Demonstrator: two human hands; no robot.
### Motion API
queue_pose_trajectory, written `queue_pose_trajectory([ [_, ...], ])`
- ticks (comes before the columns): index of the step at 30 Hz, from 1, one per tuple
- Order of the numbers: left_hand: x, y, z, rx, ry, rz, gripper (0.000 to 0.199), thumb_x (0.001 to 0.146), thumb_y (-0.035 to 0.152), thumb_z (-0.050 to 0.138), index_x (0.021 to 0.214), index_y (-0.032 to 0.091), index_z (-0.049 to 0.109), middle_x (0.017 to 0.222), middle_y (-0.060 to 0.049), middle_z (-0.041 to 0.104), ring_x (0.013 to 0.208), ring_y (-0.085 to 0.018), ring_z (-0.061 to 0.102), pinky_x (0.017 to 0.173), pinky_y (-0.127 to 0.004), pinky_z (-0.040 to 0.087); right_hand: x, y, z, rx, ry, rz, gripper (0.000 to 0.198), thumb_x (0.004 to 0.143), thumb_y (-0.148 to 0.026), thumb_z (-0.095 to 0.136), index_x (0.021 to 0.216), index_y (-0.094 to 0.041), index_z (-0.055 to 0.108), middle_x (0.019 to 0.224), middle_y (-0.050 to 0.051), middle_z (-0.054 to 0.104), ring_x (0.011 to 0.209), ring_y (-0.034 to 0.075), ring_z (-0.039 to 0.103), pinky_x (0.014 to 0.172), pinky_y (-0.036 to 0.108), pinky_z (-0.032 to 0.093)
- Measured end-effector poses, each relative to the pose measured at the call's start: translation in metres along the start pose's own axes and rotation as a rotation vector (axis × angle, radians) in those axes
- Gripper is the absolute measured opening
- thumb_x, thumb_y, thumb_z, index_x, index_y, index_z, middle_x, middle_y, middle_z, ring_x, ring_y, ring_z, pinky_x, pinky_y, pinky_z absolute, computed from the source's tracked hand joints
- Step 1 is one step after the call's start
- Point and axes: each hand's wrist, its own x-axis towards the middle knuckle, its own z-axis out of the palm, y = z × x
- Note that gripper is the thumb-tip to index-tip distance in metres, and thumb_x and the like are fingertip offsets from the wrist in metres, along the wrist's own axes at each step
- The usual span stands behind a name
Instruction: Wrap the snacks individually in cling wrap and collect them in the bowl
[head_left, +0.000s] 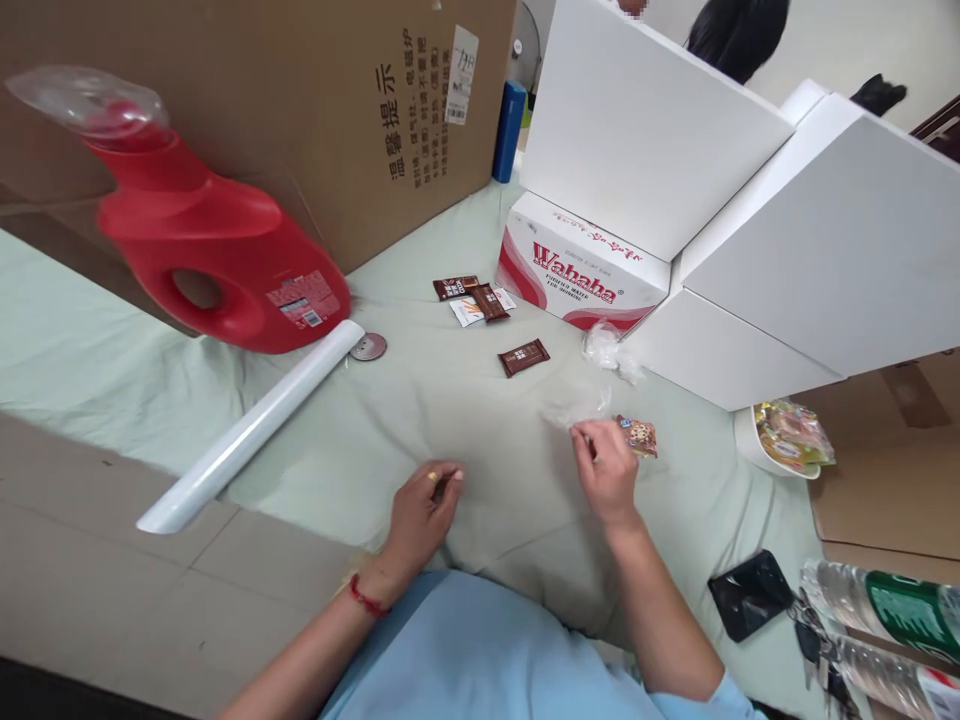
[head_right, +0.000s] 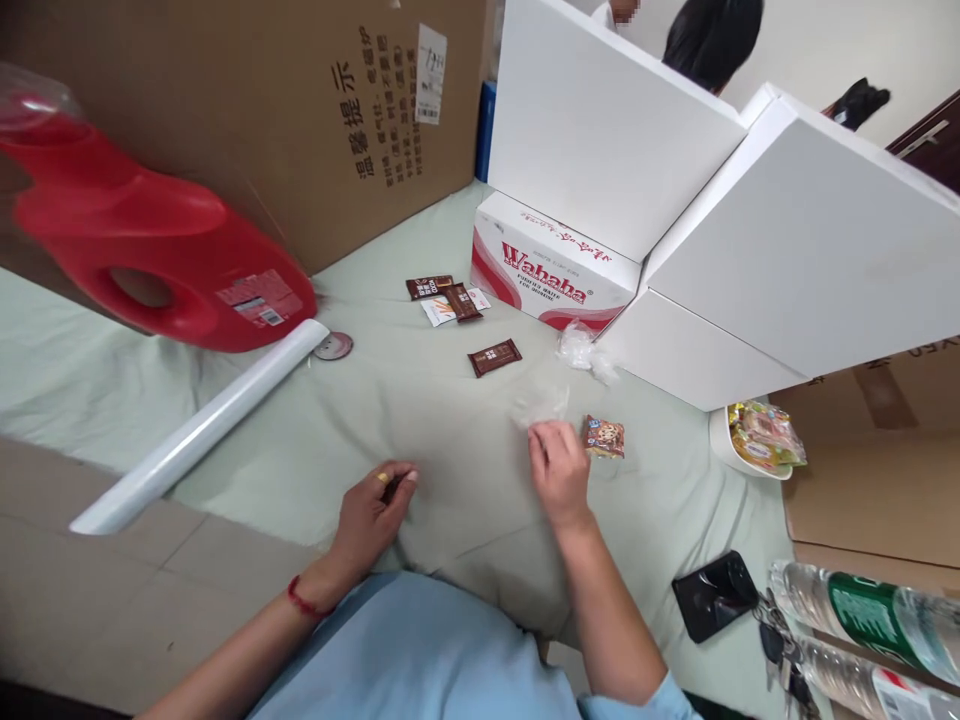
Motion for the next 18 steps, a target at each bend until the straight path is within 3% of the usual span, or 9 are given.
queue_pose_trajectory([
  [3,0.009,0.027,0.017,-0.373,-0.271,-0.218,0.043,0.098,0.061,0.056,0.106,0.021,0.069,0.091,-0.005,0.073,0.074,-0.019,0.067,0.059,-0.030,0.051,-0.042,-0.032,0.010,0.031,-0.047,-0.105,0.020,0.107,-0.021,0.055,0.111,-0.027,0.073,0.096,0.008,0.072,0.087,0.023,0.068,0.077,0.037,0.059],
  [5,0.014,0.043,0.031,-0.551,-0.407,-0.307,0.052,0.088,0.064,0.069,0.116,0.021,0.067,0.109,-0.008,0.073,0.088,-0.021,0.071,0.065,-0.030,0.055,-0.058,-0.046,0.019,0.067,-0.078,-0.189,0.021,0.106,-0.015,0.055,0.114,-0.024,0.072,0.094,0.008,0.071,0.083,0.021,0.066,0.072,0.034,0.058],
  [6,0.016,0.049,0.037,-0.597,-0.434,-0.325,0.052,0.083,0.062,0.075,0.113,0.020,0.067,0.108,-0.007,0.072,0.091,-0.022,0.070,0.072,-0.032,0.056,-0.064,-0.050,0.023,0.091,-0.092,-0.223,0.022,0.105,-0.013,0.054,0.114,-0.023,0.072,0.093,0.008,0.072,0.082,0.020,0.066,0.070,0.033,0.057],
  [9,0.018,0.053,0.049,-0.641,-0.335,-0.366,0.039,0.079,0.054,0.077,0.091,0.019,0.066,0.087,-0.002,0.069,0.084,-0.019,0.064,0.081,-0.032,0.053,-0.071,-0.055,0.024,0.168,-0.143,-0.233,0.021,0.105,-0.013,0.056,0.115,-0.023,0.071,0.096,0.007,0.072,0.085,0.019,0.065,0.073,0.032,0.058],
  [12,0.015,0.046,0.046,-0.670,-0.217,-0.403,0.032,0.080,0.050,0.072,0.081,0.020,0.064,0.076,0.001,0.063,0.075,-0.016,0.057,0.076,-0.031,0.049,-0.070,-0.051,0.016,0.231,-0.135,-0.080,0.018,0.105,-0.019,0.060,0.120,-0.024,0.070,0.103,0.007,0.071,0.087,0.019,0.066,0.076,0.032,0.058],
  [16,0.009,0.044,0.031,-0.694,-0.259,-0.422,0.029,0.078,0.048,0.073,0.083,0.019,0.071,0.079,-0.001,0.069,0.077,-0.018,0.060,0.080,-0.032,0.049,-0.059,-0.036,0.011,0.196,-0.066,0.111,0.053,0.094,-0.044,0.079,0.140,-0.025,0.064,0.131,0.015,0.065,0.110,0.026,0.064,0.092,0.043,0.058],
  [18,0.007,0.046,0.026,-0.702,-0.281,-0.436,0.029,0.077,0.047,0.074,0.085,0.019,0.074,0.085,-0.003,0.073,0.082,-0.019,0.063,0.083,-0.033,0.050,-0.051,-0.027,0.012,0.234,-0.132,0.133,0.049,0.090,-0.052,0.080,0.130,-0.025,0.071,0.131,0.014,0.067,0.122,0.030,0.060,0.103,0.049,0.054],
])
